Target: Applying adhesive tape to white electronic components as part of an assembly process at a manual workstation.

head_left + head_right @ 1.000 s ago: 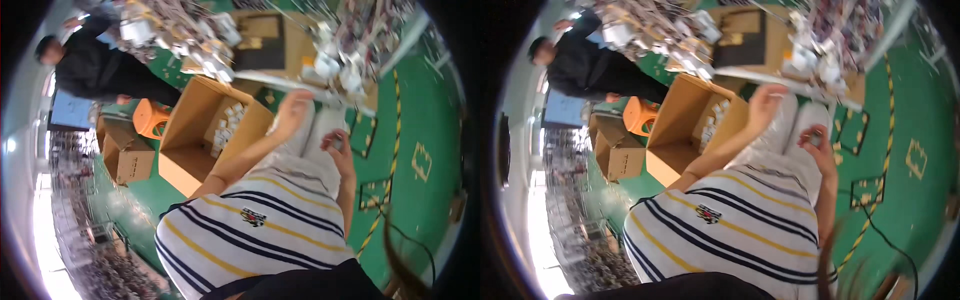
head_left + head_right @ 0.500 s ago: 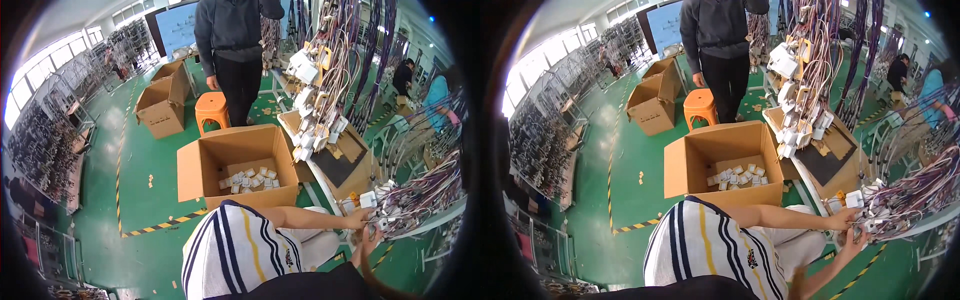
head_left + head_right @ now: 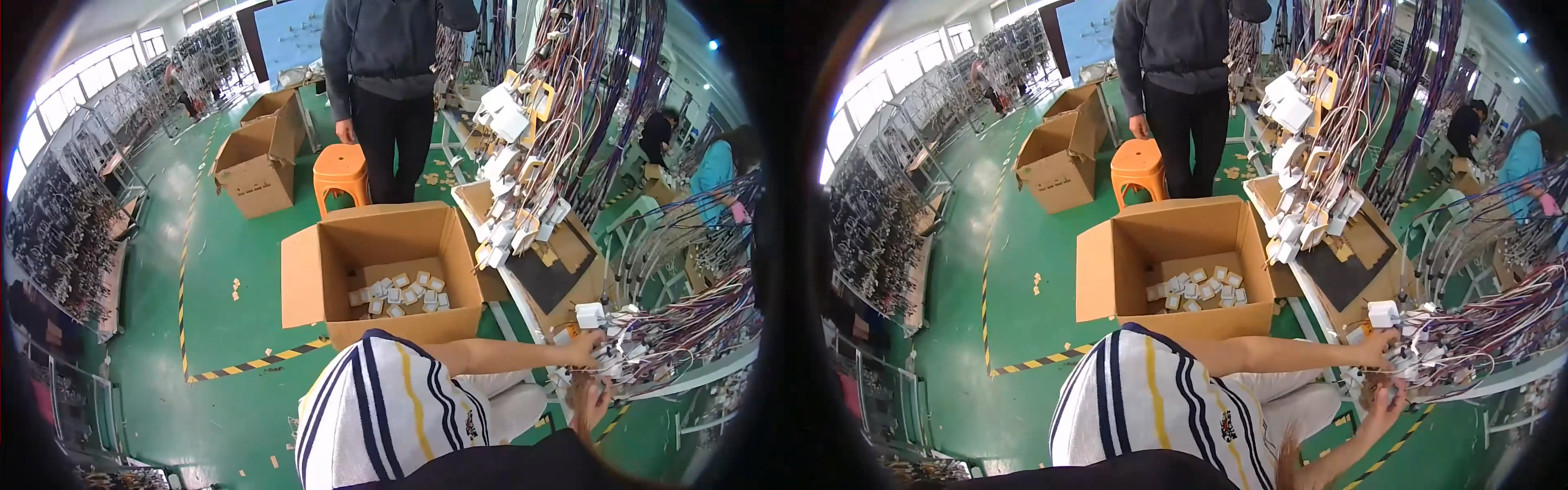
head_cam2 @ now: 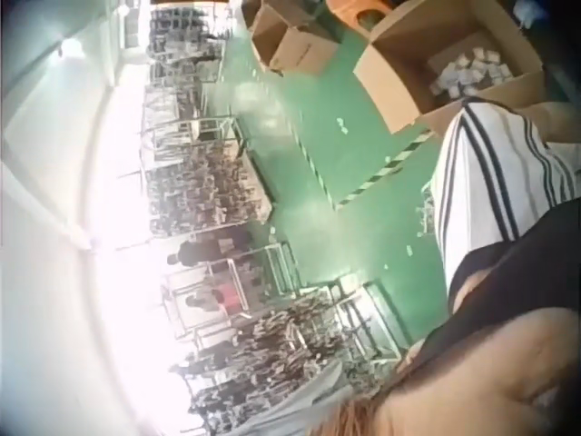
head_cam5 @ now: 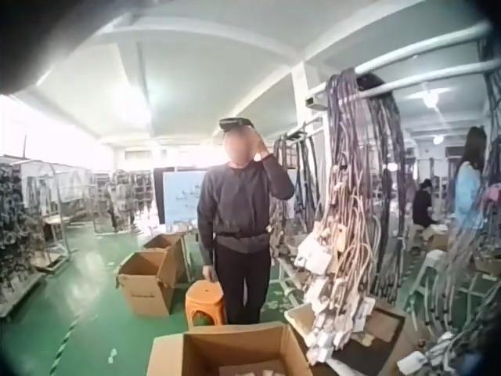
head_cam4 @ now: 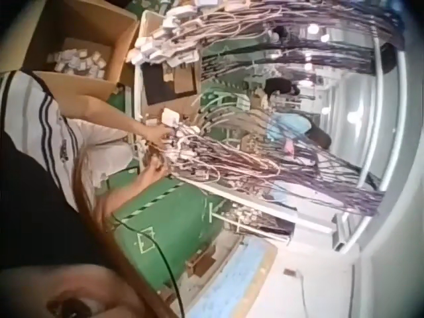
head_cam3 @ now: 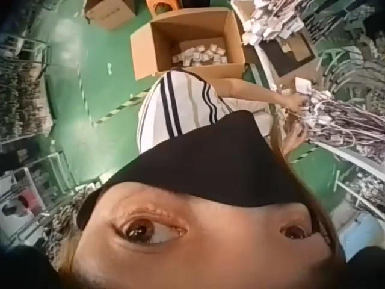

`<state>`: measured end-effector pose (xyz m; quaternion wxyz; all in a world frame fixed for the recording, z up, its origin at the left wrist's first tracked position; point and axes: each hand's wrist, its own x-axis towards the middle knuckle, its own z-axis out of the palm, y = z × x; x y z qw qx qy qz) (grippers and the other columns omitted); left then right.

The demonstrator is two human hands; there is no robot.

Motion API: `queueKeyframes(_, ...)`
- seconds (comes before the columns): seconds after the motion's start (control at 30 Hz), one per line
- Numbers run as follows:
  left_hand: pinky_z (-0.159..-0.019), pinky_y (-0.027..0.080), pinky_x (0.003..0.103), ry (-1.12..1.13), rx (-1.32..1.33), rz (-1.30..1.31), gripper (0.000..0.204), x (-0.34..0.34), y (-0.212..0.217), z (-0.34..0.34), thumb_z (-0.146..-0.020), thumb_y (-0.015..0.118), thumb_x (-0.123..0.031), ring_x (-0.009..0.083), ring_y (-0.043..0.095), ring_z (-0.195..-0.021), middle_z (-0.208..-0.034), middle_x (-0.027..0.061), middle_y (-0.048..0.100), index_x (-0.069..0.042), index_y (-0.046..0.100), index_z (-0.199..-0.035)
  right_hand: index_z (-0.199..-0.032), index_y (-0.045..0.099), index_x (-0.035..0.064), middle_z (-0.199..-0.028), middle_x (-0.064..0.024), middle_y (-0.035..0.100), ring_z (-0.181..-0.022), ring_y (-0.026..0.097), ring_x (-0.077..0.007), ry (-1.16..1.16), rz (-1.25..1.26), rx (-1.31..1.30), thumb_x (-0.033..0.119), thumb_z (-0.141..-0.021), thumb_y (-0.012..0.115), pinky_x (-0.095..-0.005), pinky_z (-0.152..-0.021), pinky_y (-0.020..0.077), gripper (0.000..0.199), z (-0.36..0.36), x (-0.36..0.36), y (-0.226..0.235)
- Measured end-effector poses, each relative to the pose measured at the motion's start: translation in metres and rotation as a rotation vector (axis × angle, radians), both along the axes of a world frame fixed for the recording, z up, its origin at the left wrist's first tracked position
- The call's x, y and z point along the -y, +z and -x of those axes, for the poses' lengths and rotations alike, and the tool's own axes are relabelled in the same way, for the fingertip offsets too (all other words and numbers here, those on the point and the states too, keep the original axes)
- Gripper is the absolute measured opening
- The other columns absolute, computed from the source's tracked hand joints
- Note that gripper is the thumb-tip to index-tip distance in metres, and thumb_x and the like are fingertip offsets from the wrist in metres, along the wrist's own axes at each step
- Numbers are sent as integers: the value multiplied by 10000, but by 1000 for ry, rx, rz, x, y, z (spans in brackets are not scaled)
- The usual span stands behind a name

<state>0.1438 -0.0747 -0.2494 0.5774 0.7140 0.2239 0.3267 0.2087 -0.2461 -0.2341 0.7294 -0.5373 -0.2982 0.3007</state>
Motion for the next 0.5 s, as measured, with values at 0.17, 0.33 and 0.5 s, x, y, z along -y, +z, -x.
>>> queueKeyframes(0.17, -646, 476, 345, -120, 21, 296, 780, -7, -21, -5, -593, 820, -249, 231, 563, -861, -1000, 147, 540, 10, 426, -1215, -1294, 419, -23, -1321, -128, 428, -1050, 527, -211, 113, -104, -247, 101, -875, 612, -307, -965, 426, 478, -1, 11, -24)
queueKeyframes(0.33, -591, 493, 291, -460, -76, 337, 458, -5, 9, 24, -634, 824, -270, 154, 592, -766, -783, 52, 608, -10, 623, -953, -1303, 405, -25, -1296, -121, 458, -1052, 520, -190, 99, -231, -178, 132, -863, 632, -304, -956, 424, 519, 3, 24, -24)
queueKeyframes(0.5, -738, 482, 335, -494, -30, 221, 789, 15, 13, 54, -654, 819, -347, 218, 576, -924, -1038, 94, 570, -14, 409, -1240, -1270, 429, -13, -1239, -93, 485, -1018, 529, -161, 130, -109, 34, 237, -800, 715, -277, -895, 454, 604, 46, 31, 31)
